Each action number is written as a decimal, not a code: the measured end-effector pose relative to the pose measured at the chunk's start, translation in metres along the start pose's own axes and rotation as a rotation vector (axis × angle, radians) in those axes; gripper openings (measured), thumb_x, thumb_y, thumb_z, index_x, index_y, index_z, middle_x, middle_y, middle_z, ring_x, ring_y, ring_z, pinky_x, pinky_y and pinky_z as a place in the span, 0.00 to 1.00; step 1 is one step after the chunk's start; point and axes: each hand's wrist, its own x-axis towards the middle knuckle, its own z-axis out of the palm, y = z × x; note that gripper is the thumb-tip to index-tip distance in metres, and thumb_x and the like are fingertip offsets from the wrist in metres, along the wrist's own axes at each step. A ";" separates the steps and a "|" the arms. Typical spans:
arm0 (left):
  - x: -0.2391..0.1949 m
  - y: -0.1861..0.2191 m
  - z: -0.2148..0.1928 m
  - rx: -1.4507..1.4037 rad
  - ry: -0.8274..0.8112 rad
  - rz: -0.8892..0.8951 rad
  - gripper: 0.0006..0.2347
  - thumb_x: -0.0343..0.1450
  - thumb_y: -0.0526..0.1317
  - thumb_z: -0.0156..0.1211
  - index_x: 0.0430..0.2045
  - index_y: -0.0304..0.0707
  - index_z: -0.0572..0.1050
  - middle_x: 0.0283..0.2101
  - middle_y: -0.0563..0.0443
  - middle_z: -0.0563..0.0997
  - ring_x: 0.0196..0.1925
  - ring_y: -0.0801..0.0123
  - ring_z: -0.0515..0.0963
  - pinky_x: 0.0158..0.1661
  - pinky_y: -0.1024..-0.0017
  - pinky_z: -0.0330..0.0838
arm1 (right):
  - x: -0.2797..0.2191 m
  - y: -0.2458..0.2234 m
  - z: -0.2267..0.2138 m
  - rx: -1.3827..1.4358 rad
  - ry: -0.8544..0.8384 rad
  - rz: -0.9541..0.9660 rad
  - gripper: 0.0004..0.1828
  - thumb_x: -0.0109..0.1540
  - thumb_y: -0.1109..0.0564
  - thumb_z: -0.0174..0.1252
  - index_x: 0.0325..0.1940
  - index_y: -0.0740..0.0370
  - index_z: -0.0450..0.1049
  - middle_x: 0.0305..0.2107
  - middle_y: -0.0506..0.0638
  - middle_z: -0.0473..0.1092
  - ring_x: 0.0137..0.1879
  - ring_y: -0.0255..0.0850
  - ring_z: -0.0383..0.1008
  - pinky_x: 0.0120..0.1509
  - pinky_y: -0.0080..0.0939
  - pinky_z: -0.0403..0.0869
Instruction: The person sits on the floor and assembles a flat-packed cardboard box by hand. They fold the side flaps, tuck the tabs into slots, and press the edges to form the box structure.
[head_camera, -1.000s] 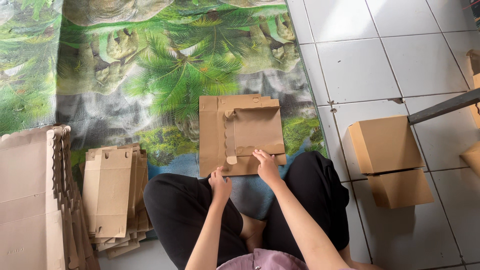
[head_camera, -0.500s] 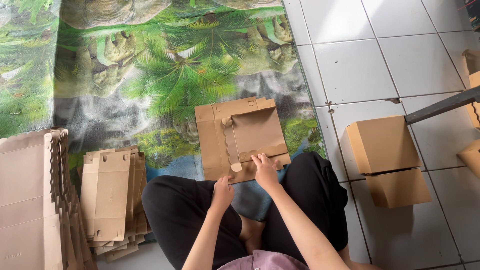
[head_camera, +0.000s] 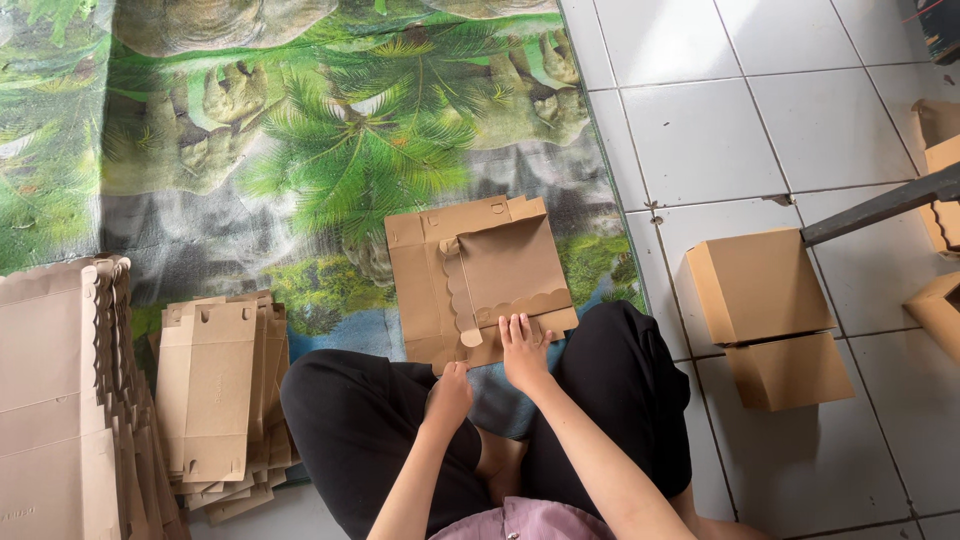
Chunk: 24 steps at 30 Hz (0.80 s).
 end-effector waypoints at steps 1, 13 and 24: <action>0.003 0.003 0.008 0.001 0.001 0.001 0.10 0.68 0.34 0.46 0.33 0.42 0.79 0.46 0.44 0.75 0.48 0.60 0.70 0.47 0.66 0.59 | 0.001 0.001 0.002 0.000 0.001 0.001 0.41 0.60 0.71 0.37 0.74 0.55 0.33 0.71 0.57 0.35 0.76 0.51 0.27 0.68 0.78 0.37; 0.006 0.023 0.032 -0.651 0.170 -0.507 0.03 0.68 0.40 0.49 0.24 0.54 0.70 0.24 0.63 0.70 0.27 0.79 0.77 0.27 0.84 0.73 | -0.014 -0.001 0.009 -0.017 -0.009 0.004 0.39 0.60 0.71 0.34 0.74 0.55 0.34 0.71 0.56 0.36 0.76 0.51 0.27 0.66 0.82 0.36; 0.004 0.012 -0.003 -0.631 0.191 -0.473 0.12 0.65 0.35 0.49 0.40 0.56 0.65 0.40 0.61 0.63 0.43 0.70 0.71 0.40 0.74 0.69 | -0.030 -0.005 0.008 -0.031 -0.053 0.029 0.35 0.63 0.68 0.32 0.74 0.54 0.35 0.71 0.55 0.35 0.76 0.51 0.27 0.64 0.85 0.34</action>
